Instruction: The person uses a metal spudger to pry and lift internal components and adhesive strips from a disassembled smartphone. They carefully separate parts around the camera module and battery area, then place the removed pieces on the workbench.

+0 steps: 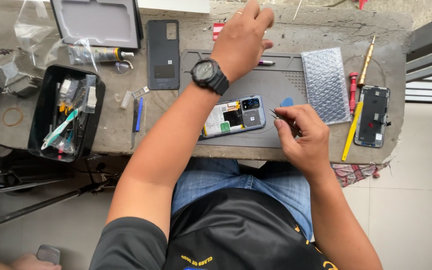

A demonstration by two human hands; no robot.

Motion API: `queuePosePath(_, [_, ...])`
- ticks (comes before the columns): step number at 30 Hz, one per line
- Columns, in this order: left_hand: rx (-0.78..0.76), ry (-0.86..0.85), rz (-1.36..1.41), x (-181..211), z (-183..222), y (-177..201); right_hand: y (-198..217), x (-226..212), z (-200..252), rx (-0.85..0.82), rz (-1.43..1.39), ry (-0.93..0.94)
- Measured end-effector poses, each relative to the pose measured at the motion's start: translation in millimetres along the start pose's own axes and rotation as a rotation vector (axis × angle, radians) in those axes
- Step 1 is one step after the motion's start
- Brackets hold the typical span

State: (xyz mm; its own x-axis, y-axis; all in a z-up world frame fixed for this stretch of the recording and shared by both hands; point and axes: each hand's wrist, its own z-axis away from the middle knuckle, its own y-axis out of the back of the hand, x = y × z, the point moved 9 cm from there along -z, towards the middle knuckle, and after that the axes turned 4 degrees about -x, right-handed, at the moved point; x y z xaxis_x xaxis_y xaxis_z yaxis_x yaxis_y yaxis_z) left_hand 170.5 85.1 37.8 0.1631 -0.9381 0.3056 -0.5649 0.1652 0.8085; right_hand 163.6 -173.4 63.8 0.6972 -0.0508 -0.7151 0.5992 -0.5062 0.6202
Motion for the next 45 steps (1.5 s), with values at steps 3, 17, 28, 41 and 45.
queuePosePath(3, [-0.049, 0.032, 0.055, 4, 18, 16, -1, 2, 4, -0.027, 0.016, 0.002])
queuePosePath(17, [0.224, 0.454, 0.372, 18, 254, 132, -56, -8, -2, -0.130, 0.051, 0.192])
queuePosePath(28, [0.245, 0.265, 0.268, 52, 233, 108, -68, -20, -57, -0.157, 0.305, 0.347])
queuePosePath(41, [0.051, 0.319, 0.111, 48, 229, 94, -81, -20, -71, -0.269, 0.428, 0.310])
queuePosePath(45, [0.040, 0.321, 0.115, 48, 228, 94, -84, -19, -74, -0.305, 0.435, 0.336])
